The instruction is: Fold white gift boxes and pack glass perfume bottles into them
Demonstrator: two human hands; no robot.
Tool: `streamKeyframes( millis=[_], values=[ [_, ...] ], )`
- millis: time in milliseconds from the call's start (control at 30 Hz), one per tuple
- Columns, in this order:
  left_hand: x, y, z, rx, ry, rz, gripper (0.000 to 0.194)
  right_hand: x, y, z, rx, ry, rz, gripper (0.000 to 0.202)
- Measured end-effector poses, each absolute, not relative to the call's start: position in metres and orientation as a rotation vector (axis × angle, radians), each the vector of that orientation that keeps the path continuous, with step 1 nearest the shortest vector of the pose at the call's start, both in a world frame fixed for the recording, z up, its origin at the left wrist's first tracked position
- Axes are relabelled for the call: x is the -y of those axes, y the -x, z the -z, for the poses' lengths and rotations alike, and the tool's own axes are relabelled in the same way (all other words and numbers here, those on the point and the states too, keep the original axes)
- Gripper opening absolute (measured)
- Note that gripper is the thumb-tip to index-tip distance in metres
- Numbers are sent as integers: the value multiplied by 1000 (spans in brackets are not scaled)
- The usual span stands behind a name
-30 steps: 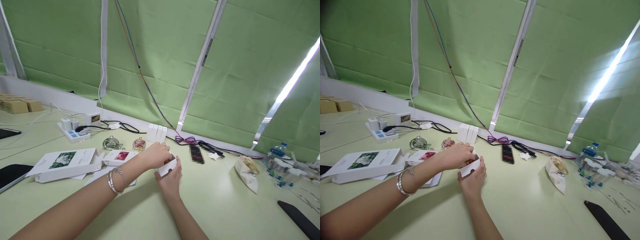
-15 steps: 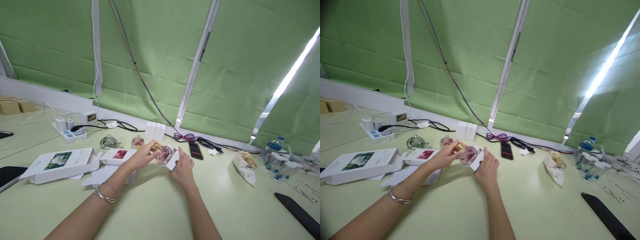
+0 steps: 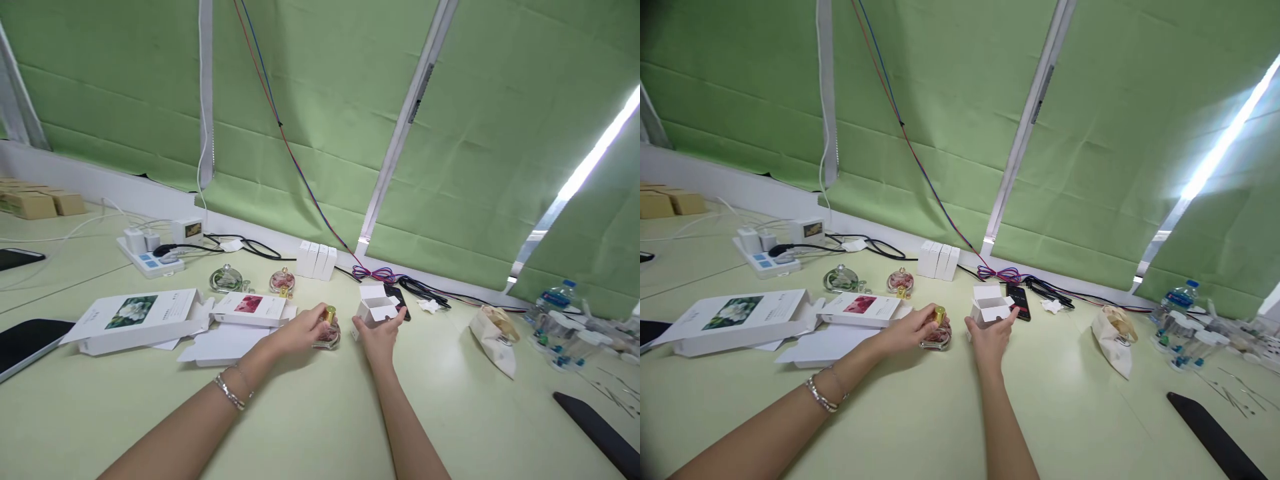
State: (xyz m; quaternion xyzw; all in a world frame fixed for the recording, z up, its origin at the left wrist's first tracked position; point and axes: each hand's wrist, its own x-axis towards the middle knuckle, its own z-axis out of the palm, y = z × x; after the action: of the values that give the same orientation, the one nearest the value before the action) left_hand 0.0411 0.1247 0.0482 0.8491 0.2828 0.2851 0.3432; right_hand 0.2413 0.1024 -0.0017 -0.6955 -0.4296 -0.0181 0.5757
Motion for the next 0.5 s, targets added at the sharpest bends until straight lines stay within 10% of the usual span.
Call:
streamKeyframes(
  millis=[267, 500],
  values=[
    [-116, -45, -40, -723, -2104, -688, 17, -71, -211, -21, 1186, 1265, 456, 72],
    [-105, -49, -34, -722, -2053, -643, 8, -67, -178, -21, 1575, 1280, -15, 17]
  ],
)
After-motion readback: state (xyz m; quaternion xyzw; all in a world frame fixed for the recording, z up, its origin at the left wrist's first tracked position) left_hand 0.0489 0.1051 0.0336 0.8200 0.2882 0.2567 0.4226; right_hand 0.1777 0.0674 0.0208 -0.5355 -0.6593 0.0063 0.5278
